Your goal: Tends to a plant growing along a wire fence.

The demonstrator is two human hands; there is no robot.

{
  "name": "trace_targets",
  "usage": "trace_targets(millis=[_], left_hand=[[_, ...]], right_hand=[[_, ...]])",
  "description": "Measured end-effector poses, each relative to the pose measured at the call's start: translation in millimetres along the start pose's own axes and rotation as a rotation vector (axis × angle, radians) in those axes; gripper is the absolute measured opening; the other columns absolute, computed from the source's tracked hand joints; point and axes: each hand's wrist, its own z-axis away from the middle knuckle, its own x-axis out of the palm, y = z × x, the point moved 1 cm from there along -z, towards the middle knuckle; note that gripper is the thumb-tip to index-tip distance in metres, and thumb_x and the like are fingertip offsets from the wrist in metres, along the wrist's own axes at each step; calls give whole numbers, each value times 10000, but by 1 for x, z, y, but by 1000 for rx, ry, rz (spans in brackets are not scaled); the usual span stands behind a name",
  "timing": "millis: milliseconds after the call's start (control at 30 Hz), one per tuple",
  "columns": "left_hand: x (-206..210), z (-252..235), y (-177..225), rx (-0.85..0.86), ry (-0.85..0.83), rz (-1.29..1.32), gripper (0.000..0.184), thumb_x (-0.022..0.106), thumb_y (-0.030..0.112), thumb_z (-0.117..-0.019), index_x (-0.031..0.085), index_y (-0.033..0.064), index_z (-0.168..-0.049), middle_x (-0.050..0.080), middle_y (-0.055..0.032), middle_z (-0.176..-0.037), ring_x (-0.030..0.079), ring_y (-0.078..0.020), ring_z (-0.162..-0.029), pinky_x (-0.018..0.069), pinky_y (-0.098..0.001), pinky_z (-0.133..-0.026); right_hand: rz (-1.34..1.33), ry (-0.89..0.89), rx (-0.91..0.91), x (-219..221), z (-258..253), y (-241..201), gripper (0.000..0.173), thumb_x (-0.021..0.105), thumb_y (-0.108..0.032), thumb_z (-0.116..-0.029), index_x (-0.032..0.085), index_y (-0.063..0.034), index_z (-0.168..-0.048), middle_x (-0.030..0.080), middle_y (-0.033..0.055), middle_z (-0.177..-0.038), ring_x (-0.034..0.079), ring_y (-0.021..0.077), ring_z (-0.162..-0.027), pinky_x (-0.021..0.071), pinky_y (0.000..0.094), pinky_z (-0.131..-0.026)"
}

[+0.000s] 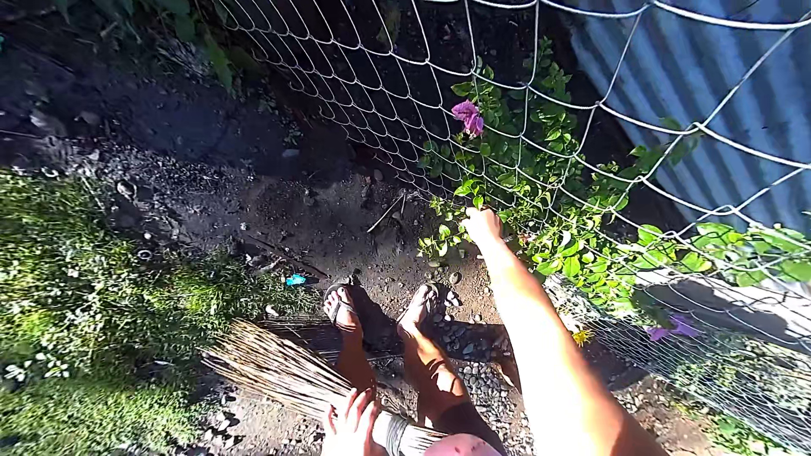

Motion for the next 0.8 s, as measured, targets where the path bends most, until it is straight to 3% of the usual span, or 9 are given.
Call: trace_targets(millis=[200,333,433,500,600,667,800], left_hand=[[-1,-3,0,-2,-5,-7,480,814,130,-675,749,66,-1146,697,-194,-1278,564,-491,-1307,307,-802,-1052],[4,-2,-4,20,11,-24,456,792,162,-698,747,83,-1145,705,-174,-1267,577,-470,-1301,317,-796,-1044],[7,-1,-7,29,29,-44,443,765,211,-709,744,105,-1139,709,-156,-1261,583,-453,-1296,322,-787,-1043],[4,-2,-5,20,15,-33,439,771,173,-707,748,97,-1139,709,-163,-1262,582,-464,-1297,318,-791,-1047],[-1,-5,-3,12,-13,-12,452,782,126,-698,748,81,-1146,707,-180,-1262,576,-478,-1298,312,-795,-1049],[-2,-6,-4,12,-20,-13,449,775,143,-703,749,81,-1147,707,-178,-1266,576,-477,-1301,312,-797,-1049],[-1,-6,-6,17,1,-19,440,755,171,-707,748,106,-1142,710,-167,-1258,581,-462,-1300,314,-795,-1046]], right_hand=[[-286,55,273,-3,2,-9,399,698,-373,-960,711,-26,-1158,692,227,-1193,647,397,-1159,498,600,-973],[-331,80,342,-2,2,-14,455,608,-380,-1013,666,12,-1236,668,230,-1265,619,382,-1223,473,576,-1027],[-291,52,335,3,-1,-13,431,508,-365,-1062,664,-33,-1287,655,218,-1312,601,377,-1259,455,584,-1045],[-301,25,368,3,-1,-16,433,497,-362,-1070,654,-43,-1316,631,225,-1346,581,379,-1281,437,580,-1066],[-379,65,430,-1,3,-22,525,600,-397,-1022,597,17,-1345,583,258,-1388,554,397,-1309,441,563,-1079],[-437,119,431,-2,3,-23,575,679,-399,-970,576,-1,-1371,575,245,-1403,551,390,-1313,445,561,-1079],[-485,164,409,-5,4,-28,605,686,-431,-963,576,-4,-1377,569,242,-1413,542,378,-1328,439,550,-1091]])
